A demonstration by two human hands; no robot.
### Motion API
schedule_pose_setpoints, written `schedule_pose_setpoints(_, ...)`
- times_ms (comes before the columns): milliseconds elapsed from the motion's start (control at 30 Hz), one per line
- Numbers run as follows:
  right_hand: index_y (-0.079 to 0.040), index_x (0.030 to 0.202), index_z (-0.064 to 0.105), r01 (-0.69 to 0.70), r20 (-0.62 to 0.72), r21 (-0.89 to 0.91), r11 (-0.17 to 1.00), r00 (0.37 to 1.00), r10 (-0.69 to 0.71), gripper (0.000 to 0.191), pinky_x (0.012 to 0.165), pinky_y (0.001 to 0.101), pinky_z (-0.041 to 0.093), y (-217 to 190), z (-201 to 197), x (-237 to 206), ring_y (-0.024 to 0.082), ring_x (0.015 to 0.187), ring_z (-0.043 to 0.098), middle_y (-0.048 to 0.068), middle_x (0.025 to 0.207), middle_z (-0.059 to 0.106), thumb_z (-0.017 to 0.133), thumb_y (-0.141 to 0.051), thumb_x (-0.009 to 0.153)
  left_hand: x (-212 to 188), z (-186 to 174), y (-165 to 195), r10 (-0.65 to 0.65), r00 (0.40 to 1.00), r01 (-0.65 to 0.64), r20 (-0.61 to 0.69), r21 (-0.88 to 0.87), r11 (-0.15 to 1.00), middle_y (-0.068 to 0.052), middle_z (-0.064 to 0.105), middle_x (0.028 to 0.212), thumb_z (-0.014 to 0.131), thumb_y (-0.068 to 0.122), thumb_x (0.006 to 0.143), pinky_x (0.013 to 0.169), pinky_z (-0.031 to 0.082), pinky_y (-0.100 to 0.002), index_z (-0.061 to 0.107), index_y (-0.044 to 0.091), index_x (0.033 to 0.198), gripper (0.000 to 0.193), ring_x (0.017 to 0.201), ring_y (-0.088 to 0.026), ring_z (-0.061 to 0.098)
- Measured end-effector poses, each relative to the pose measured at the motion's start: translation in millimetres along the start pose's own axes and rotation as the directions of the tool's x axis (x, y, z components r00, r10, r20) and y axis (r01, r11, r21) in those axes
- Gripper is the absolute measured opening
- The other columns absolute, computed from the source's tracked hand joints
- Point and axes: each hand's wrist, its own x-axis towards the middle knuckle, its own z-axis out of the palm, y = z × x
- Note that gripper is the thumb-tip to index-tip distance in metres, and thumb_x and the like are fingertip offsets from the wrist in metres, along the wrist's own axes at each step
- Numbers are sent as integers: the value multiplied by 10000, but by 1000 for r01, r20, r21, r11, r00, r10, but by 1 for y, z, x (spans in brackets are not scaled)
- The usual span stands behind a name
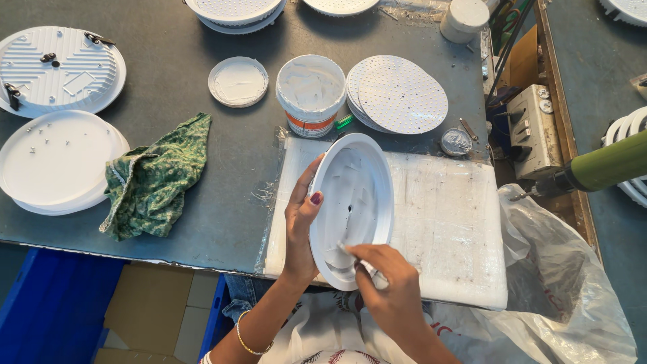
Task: The person holds round LED light panels and uses a flat metal scraper to spread white paste from a bucket onto the panel rims and backs, working one panel at a time. They set finished panels aside, pick up new ones, and briefly wipe the scraper on a cloth between panels.
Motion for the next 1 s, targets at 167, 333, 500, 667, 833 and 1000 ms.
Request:
schedule_pose_setpoints(167,-63,1109,757,91,-73,-66,994,993,-96,330,871,363,566,6,-6,29,256,982,741,100,1052,769,684,50,807,0,-2,0,-12,1000,12,12,-41,999,-177,530,1465,628,359,903,1102,468,-381,416,25,1560,767,1291,-226,556)
schedule_pose_setpoints(333,-60,1129,744,254,-54,-176,951,962,-267,425,884,389,545,10,1,26,281,1022,687,92,1089,744,713,69,726,1,-1,2,-12,1000,12,18,-31,999,-163,541,1453,625,357,897,1107,476,-378,422,28,1551,760,1291,-216,563)
schedule_pose_setpoints(500,-73,1128,762,227,112,-9,974,968,-225,459,843,353,577,18,-10,1,253,984,715,89,1075,762,708,74,696,1,-8,-4,11,1000,-11,22,5,1000,-170,522,1493,621,359,912,1122,452,-389,403,14,1574,778,1301,-233,544)
schedule_pose_setpoints(667,-28,1169,723,9,-97,90,996,995,0,388,907,358,584,52,-17,21,277,1023,753,149,1126,757,614,45,804,-5,-11,-11,46,999,-45,-8,78,996,-173,506,1527,600,355,921,1153,421,-400,393,5,1583,777,1342,-250,523)
schedule_pose_setpoints(833,3,1215,696,61,-79,-57,997,995,-65,374,996,429,545,52,-8,-3,358,1089,684,197,1168,722,623,-64,854,13,-6,1,90,995,-84,-31,156,984,-174,504,1528,591,353,927,1158,422,-405,391,5,1581,768,1347,-253,524)
schedule_pose_setpoints(1000,31,1237,663,-38,-10,-55,998,999,38,358,989,444,550,32,5,-28,375,1073,682,208,1143,692,632,-125,916,45,-8,1,68,996,-76,55,164,984,-174,502,1529,582,351,932,1163,424,-409,389,5,1580,760,1351,-255,525)
